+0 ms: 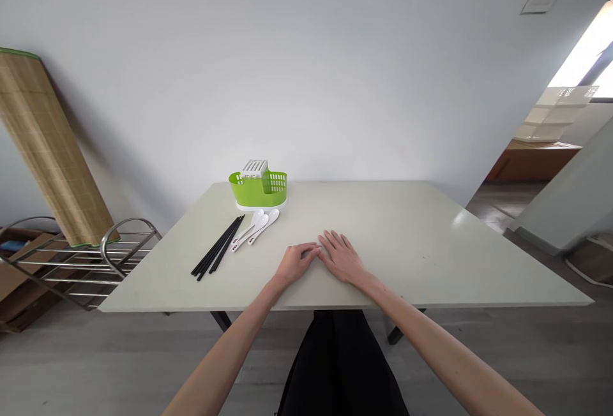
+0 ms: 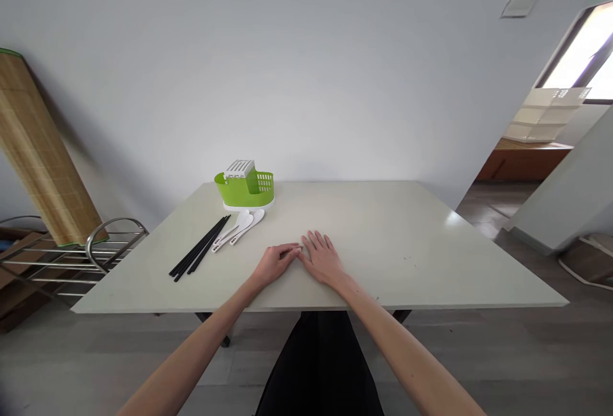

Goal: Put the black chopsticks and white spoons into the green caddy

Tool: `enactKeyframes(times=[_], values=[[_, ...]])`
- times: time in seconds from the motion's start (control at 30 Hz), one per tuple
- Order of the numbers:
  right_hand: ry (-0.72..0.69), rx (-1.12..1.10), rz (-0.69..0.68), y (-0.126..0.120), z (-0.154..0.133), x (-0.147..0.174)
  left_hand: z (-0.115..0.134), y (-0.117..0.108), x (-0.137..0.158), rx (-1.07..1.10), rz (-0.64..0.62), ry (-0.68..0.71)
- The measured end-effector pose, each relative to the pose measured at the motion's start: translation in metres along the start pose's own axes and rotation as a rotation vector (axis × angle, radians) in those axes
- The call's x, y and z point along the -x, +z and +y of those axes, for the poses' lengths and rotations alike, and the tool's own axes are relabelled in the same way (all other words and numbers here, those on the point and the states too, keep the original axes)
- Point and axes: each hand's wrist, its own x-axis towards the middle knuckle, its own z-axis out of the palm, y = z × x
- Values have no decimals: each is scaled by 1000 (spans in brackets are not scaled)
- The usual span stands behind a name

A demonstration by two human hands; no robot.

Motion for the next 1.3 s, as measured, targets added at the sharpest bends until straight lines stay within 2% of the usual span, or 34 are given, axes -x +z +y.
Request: enactKeyframes(times=[1.3], values=[[2, 21, 3, -2, -1, 2, 7, 1, 3, -86, 15, 7]])
